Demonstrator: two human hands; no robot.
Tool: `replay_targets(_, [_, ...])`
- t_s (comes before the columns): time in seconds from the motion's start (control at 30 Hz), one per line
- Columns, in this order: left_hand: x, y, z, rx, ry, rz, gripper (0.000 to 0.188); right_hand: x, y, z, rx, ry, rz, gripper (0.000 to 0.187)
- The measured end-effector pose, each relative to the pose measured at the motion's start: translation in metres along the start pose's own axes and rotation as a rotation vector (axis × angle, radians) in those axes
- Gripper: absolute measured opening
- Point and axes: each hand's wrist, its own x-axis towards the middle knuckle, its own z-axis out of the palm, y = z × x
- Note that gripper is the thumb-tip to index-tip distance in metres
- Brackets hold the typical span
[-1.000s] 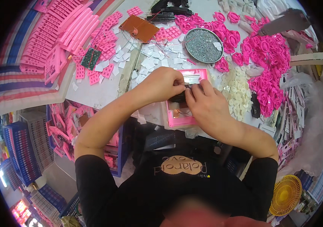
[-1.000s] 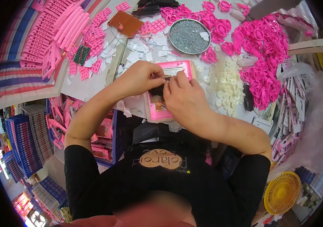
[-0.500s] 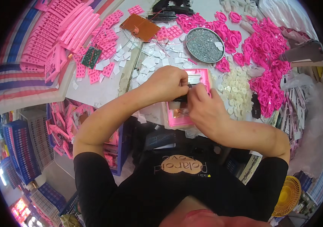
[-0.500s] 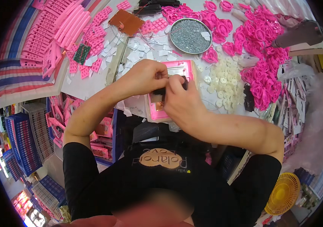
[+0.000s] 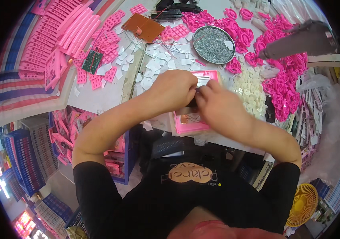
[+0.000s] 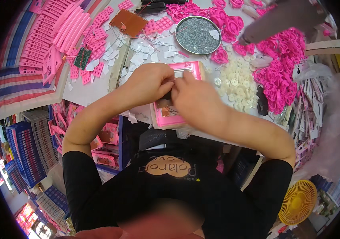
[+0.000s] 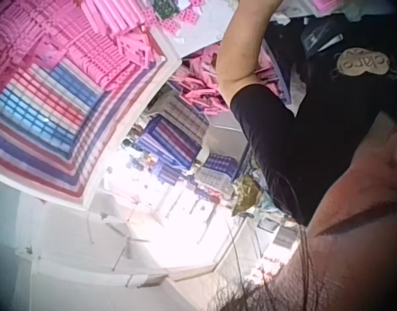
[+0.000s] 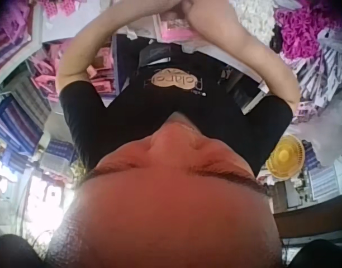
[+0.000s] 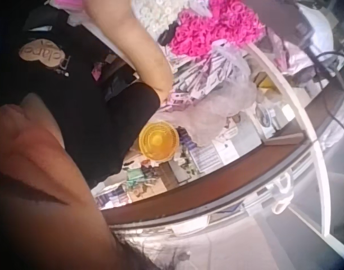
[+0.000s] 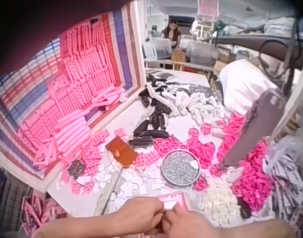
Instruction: Assembling a pink toy vending machine using a glue gun to secure electronic and plastic components.
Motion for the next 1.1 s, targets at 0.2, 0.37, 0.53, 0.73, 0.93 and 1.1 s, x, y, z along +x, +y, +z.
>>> replay_targets(0.2, [0.024, -0.023, -0.031, -0.160, -0.031, -0.186, 0.031, -0.010, 0.078, -0.066, 0.507, 1.204, 0.132, 0.031])
replay_targets(0.37, [0.129, -0.055, 0.015, 0.352, 0.188, 0.077, 0.023, 0.022, 0.192, -0.056, 1.172, 1.091, 0.036, 0.050])
replay_targets(0.53, [0.143, -0.047, 0.028, 0.544, 0.089, 0.166, 0.021, 0.045, 0.119, -0.075, 1.253, 0.817, 0.136, 0.053])
replay_targets(0.73, [0.148, -0.040, 0.020, 0.497, 0.039, 0.080, 0.026, 0.033, 0.137, -0.055, 1.327, 0.672, -0.054, 0.044])
replay_targets(0.93, [0.075, 0.010, -0.015, 0.205, 0.223, 0.185, 0.017, -0.006, 0.071, -0.046, 1.247, 0.809, 0.070, 0.053])
replay_targets(1.1, [-0.017, 0.032, 0.011, -0.081, 0.327, 0.246, 0.011, -0.008, 0.016, -0.030, 1.470, 0.884, -0.252, 0.046])
